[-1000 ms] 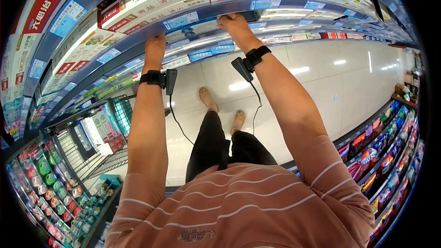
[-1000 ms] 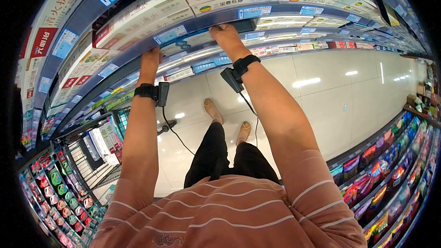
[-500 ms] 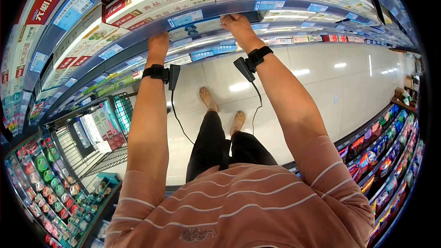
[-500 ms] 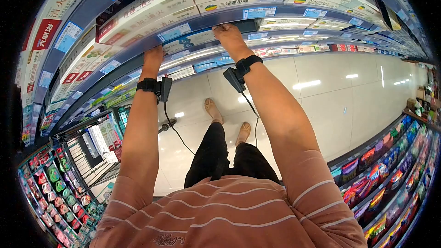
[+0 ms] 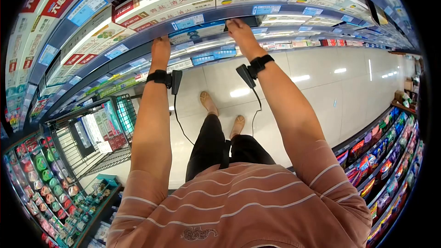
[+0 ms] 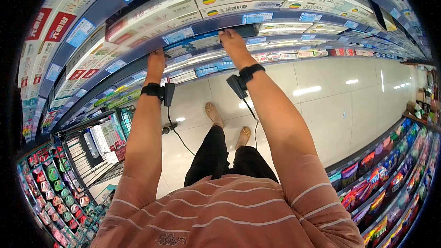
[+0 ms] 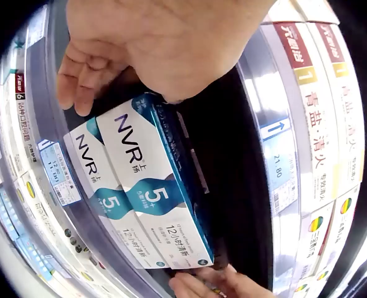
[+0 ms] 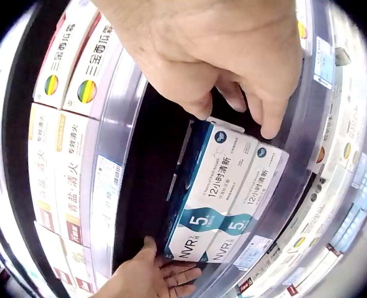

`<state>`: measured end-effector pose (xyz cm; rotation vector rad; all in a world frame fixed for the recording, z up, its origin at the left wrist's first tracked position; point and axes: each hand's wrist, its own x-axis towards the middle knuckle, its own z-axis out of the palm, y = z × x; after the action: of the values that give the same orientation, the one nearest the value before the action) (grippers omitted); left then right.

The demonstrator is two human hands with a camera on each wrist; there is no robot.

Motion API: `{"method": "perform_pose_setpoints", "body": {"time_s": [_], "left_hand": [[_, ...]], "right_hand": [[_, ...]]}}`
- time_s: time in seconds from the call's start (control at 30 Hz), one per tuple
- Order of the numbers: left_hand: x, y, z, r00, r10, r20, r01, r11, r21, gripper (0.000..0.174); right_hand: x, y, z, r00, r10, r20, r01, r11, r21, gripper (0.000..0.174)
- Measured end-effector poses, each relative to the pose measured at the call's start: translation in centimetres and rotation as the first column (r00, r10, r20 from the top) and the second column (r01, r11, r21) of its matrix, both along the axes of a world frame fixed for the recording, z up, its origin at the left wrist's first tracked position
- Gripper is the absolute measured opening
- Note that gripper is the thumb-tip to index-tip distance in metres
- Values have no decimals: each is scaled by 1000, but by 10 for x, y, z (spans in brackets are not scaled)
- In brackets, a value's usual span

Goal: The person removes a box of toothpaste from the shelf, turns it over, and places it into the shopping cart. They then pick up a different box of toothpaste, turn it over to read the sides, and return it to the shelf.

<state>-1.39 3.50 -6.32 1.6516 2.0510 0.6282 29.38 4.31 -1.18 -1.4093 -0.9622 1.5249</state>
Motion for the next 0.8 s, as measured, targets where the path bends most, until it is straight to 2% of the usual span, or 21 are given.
{"method": "perform_pose_setpoints", "body": {"time_s": [0.03, 0.07, 0.13, 0.17, 0.23, 0.3, 0.33, 0.37, 0.43, 0.5, 0.53, 0.6, 0.63, 0.7, 0.8], "left_hand": [[7, -9, 12, 983, 124, 134, -122, 992, -26, 55], [15, -21, 28, 933, 247, 263, -238, 969, -68, 63], [22, -57, 53, 897, 260, 358, -219, 964, -153, 74], [23, -77, 61, 875, 269, 402, -206, 959, -195, 80], [16, -115, 45, 887, 241, 394, -193, 968, -158, 75], [-1, -159, 33, 920, 243, 308, -143, 939, -313, 69], [-4, -185, 37, 917, 203, 344, -74, 932, -355, 67], [-5, -214, 41, 909, 165, 382, -1, 919, -394, 64], [-12, -262, 43, 919, 170, 355, 68, 821, -567, 59], [-19, -310, 32, 962, 161, 220, 15, 773, -634, 53], [-35, -341, 4, 980, -39, 193, 134, 849, -510, 53], [-31, -392, 2, 984, -80, 161, 148, 869, -472, 54], [-17, -412, 20, 981, 76, 177, 37, 828, -559, 54], [-6, -446, 17, 923, 342, 178, -76, 614, -786, 55], [7, -516, -3, 812, 558, 169, -149, 480, -865, 55]], "right_hand": [[7, -9, 5, 999, -22, -35, 21, 999, -30, 39], [20, -18, 2, 998, 50, -32, -51, 998, -28, 41], [42, -49, -6, 992, 57, -115, -64, 996, -65, 41], [54, -68, -10, 995, 76, -71, -84, 989, -119, 40], [79, -117, -19, 984, 127, -123, -145, 978, -152, 37], [110, -168, -29, 979, 127, -160, -167, 950, -265, 40], [126, -192, -32, 978, 120, -171, -172, 925, -337, 39], [144, -216, -34, 984, 100, -149, -157, 884, -440, 40], [184, -267, -58, 992, 54, -116, -105, 863, -495, 34], [220, -310, -59, 998, -33, -52, -4, 816, -578, 29], [238, -330, -71, 996, -91, -28, 54, 781, -622, 28], [259, -359, -59, 987, -156, 37, 141, 733, -666, 19], [268, -373, -56, 983, -170, 69, 173, 736, -655, 17], [297, -397, -83, 983, -117, 144, 184, 701, -689, 32], [313, -423, -92, 978, -123, 171, 207, 698, -685, 31]]}}
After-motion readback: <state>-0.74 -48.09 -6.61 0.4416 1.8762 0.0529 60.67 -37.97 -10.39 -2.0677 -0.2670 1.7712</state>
